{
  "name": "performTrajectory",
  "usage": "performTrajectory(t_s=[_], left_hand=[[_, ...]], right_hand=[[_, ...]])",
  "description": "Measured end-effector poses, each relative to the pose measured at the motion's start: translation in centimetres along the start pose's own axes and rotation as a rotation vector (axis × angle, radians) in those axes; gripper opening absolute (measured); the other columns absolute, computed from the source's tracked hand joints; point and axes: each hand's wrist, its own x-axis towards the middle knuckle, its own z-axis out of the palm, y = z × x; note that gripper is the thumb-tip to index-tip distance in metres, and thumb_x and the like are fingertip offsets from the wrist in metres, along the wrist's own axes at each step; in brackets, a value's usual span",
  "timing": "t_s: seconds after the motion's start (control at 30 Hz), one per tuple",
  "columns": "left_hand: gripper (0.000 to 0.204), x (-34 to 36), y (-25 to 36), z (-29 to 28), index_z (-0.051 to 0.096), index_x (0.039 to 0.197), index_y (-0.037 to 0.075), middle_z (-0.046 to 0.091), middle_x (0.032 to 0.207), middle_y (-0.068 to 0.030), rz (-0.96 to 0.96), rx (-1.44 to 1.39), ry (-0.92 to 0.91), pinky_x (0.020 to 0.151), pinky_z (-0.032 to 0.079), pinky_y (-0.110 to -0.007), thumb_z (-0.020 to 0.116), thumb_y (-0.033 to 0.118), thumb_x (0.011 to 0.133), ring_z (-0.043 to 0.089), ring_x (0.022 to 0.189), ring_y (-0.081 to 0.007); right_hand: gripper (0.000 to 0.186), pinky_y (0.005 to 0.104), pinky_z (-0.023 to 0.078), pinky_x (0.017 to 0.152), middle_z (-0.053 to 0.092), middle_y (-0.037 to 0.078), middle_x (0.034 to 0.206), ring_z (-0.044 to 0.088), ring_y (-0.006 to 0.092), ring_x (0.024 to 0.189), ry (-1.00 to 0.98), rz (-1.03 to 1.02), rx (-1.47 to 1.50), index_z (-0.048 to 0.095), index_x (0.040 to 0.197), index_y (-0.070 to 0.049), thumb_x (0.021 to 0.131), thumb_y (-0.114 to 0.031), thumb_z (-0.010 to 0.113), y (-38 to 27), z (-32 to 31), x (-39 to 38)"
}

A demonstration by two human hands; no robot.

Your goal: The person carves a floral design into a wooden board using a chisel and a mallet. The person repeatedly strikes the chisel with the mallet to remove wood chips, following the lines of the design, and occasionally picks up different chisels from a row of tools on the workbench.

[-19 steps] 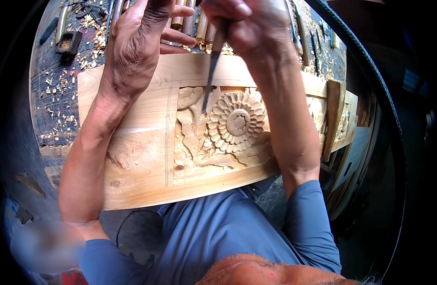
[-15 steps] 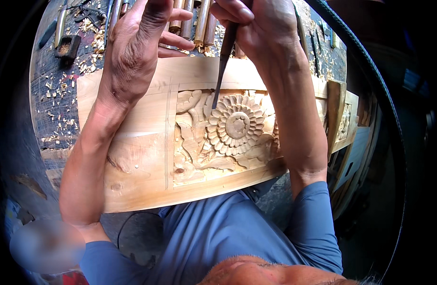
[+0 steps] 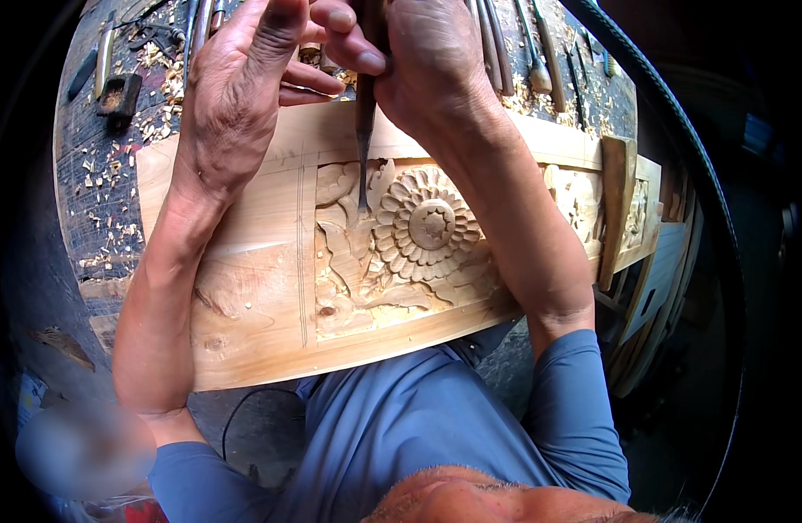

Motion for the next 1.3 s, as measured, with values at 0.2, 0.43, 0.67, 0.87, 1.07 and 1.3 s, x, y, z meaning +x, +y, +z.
performTrajectory(t_s=[0.2,0.43,0.67,0.87,1.07,1.3], left_hand=[[0.08,0.1,-1.0,-0.7,0.053,0.132,-0.007,0.07,0.097,-0.0111,0.113,0.021,-0.07,0.077,0.066,-0.031,0.049,0.068,0.104,0.077,0.085,-0.0194],[0.087,-0.3,1.2,-0.6,0.051,0.14,-0.008,0.07,0.107,-0.0229,-0.017,0.118,0.019,0.072,0.064,-0.033,0.049,0.07,0.103,0.077,0.084,-0.0251],[0.089,-0.1,0.3,-0.7,0.053,0.141,-0.01,0.069,0.111,-0.023,0.013,0.088,0.022,0.072,0.064,-0.031,0.053,0.07,0.102,0.076,0.085,-0.0233],[0.094,0.1,1.5,-0.3,0.051,0.143,-0.01,0.068,0.115,-0.0236,-0.056,0.115,0.006,0.076,0.063,-0.031,0.05,0.074,0.1,0.077,0.088,-0.0237],[0.063,0.3,-2.4,-1.8,0.06,0.138,0.004,0.076,0.114,-0.0098,0.056,0.076,-0.059,0.074,0.05,-0.015,0.044,0.059,0.11,0.07,0.093,-0.0048],[0.076,0.9,-4.1,-2.1,0.059,0.142,0.0,0.072,0.113,-0.0143,0.125,0.086,-0.048,0.073,0.064,-0.03,0.052,0.066,0.105,0.077,0.083,-0.0178]], right_hand=[[0.04,0.0221,0.032,0.033,0.051,0.0,0.062,0.044,0.0078,0.041,-0.01,0.036,-0.006,0.049,0.089,-0.012,0.117,-0.039,0.039,-0.2,0.3,0.1],[0.042,0.022,0.031,0.031,0.05,-0.001,0.062,0.041,0.0086,0.037,0.112,-0.148,0.038,0.047,0.086,-0.012,0.116,-0.041,0.044,-9.2,0.4,-1.8],[0.043,0.0173,0.03,0.039,0.056,0.003,0.064,0.041,0.0038,0.038,-0.09,-0.296,-0.012,0.049,0.081,-0.015,0.116,-0.04,0.045,-12.4,-7.5,-11.2],[0.051,0.0166,0.028,0.038,0.055,0.002,0.062,0.039,0.0038,0.036,0.114,-0.382,0.178,0.042,0.072,-0.017,0.114,-0.044,0.049,-12.2,-9.1,-16.0],[0.053,0.0232,0.025,0.039,0.056,0.004,0.066,0.032,0.0091,0.039,0.083,-0.458,0.092,0.042,0.076,-0.015,0.114,-0.053,0.042,-10.6,-8.0,-14.7],[0.06,0.021,0.028,0.038,0.054,0.008,0.062,0.035,0.0089,0.04,0.037,-0.6,-0.416,0.041,0.075,-0.016,0.11,-0.064,0.039,-10.6,-4.5,-15.8]])
